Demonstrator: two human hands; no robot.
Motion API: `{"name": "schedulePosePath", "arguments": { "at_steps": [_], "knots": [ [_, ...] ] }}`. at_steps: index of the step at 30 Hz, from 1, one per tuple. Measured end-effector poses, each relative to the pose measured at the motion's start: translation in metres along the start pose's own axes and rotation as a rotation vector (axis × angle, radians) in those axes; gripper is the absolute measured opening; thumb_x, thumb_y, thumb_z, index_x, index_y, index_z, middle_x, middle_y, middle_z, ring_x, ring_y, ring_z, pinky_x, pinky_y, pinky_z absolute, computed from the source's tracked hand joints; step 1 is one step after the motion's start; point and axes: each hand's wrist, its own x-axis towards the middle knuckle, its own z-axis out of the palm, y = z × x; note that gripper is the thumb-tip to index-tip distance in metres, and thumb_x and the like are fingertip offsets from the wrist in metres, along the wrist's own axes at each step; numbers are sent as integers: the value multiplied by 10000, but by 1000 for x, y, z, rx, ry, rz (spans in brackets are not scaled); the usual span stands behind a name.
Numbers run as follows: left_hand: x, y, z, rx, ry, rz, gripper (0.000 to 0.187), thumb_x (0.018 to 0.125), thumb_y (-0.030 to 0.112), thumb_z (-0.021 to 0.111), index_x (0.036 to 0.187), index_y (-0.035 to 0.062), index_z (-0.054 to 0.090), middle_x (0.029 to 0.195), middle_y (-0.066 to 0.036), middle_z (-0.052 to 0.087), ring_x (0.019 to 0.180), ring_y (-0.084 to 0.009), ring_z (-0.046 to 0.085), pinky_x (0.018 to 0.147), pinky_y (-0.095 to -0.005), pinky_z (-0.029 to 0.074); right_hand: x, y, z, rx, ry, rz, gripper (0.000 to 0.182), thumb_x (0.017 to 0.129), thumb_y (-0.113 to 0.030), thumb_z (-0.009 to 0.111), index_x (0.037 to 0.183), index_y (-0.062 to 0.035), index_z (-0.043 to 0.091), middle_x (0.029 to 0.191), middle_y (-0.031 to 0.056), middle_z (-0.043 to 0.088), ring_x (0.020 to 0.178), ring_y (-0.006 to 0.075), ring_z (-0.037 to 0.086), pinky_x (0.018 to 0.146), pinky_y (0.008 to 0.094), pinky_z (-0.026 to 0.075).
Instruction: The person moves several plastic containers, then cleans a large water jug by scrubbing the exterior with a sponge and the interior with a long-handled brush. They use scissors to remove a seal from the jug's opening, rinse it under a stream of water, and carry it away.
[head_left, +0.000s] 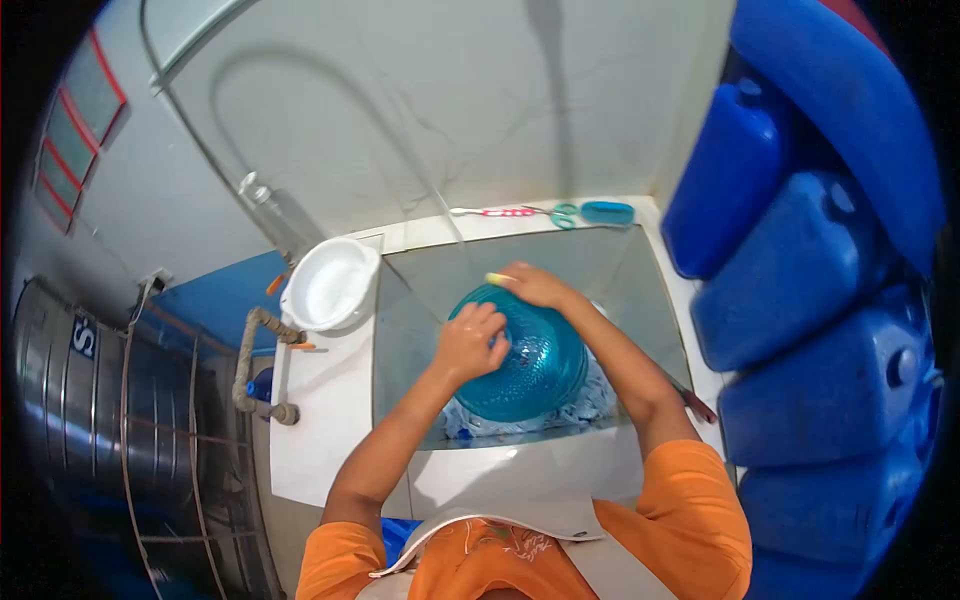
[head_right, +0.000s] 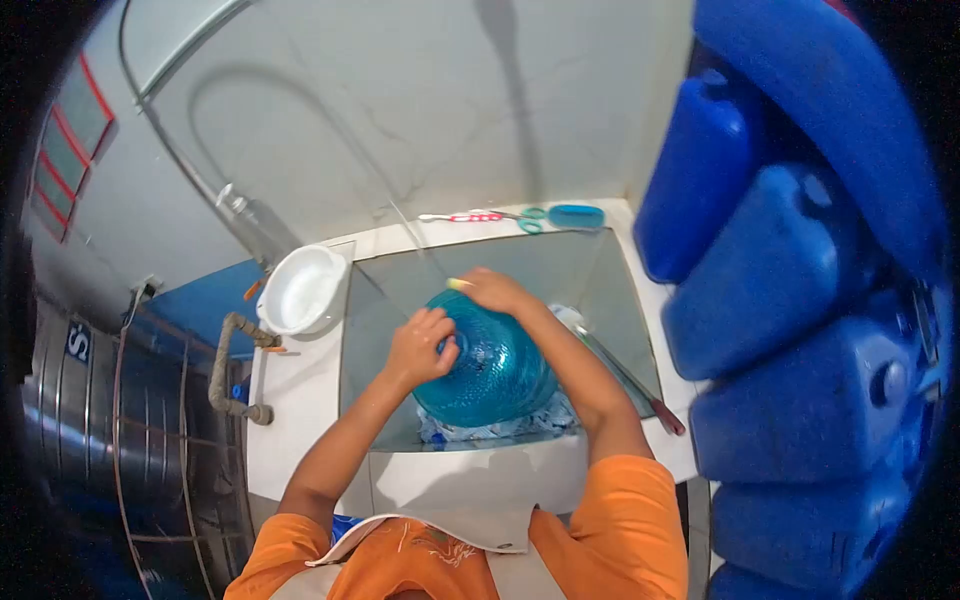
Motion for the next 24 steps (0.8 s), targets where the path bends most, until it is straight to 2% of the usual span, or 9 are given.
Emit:
{"name": "schedulePosePath", "arguments": {
  "at_steps": [1,3,5,9,15,18,20,22,24],
  "knots": [
    [-14,-16,-3,26,13,-16,80,663,116,581,683,74,516,724,-99,497,692,-289,513,601,-405,445,-4,14,14,80,117,-46,379,939,-293,379,1200,-78,548,1202,164,535,1199,323,424,996,416,337],
    [-47,-50,0,66,224,-561,107,715,160,550,740,58,566,777,-123,570,737,-330,550,645,-445,447,-15,35,72,2,373,-222,354,920,-194,412,1235,-67,512,1223,161,503,1222,344,391,1016,450,314],
    [-74,-83,5,142,256,-835,146,743,184,530,770,48,576,804,-142,589,760,-351,562,664,-454,447,-52,-6,111,-154,578,-429,378,871,-89,467,1247,-85,499,1203,160,501,1226,348,384,1027,485,295],
    [-114,-102,5,160,239,-1303,252,797,259,492,832,30,591,877,-180,619,810,-388,582,705,-475,444,-66,-36,142,-190,382,-557,377,811,-28,499,1186,-63,523,1161,176,502,1161,351,430,976,487,339],
    [-108,-69,-1,134,366,-1182,163,784,203,516,787,56,587,840,-154,607,801,-366,573,688,-475,435,93,-145,102,-71,395,-768,369,807,-101,525,1169,-31,506,1260,183,449,1147,387,422,948,458,364],
    [-95,-67,-4,97,328,-1072,154,777,201,519,754,56,564,807,-141,588,786,-360,559,674,-472,431,151,-178,109,-396,439,-746,371,797,-175,564,1145,-49,541,1240,201,493,1128,379,469,939,455,381],
    [-101,-71,-5,68,346,-980,142,775,193,520,740,58,549,785,-135,572,766,-356,550,658,-477,426,164,-185,103,-124,-151,-382,276,787,-224,578,987,-42,627,1067,207,607,1004,379,571,867,470,441],
    [-112,-74,-3,92,349,-964,140,777,192,523,743,58,548,782,-134,571,763,-356,550,654,-475,427,162,-150,77,54,-90,-356,223,785,-214,562,796,-12,656,806,187,656,790,334,642,766,428,501],
    [-114,-76,-2,101,349,-952,138,779,190,526,745,58,546,780,-134,570,759,-356,550,650,-473,428,131,-127,21,337,-259,99,169,817,-125,584,805,32,645,732,90,641,617,132,626,571,255,538]
  ]
}}
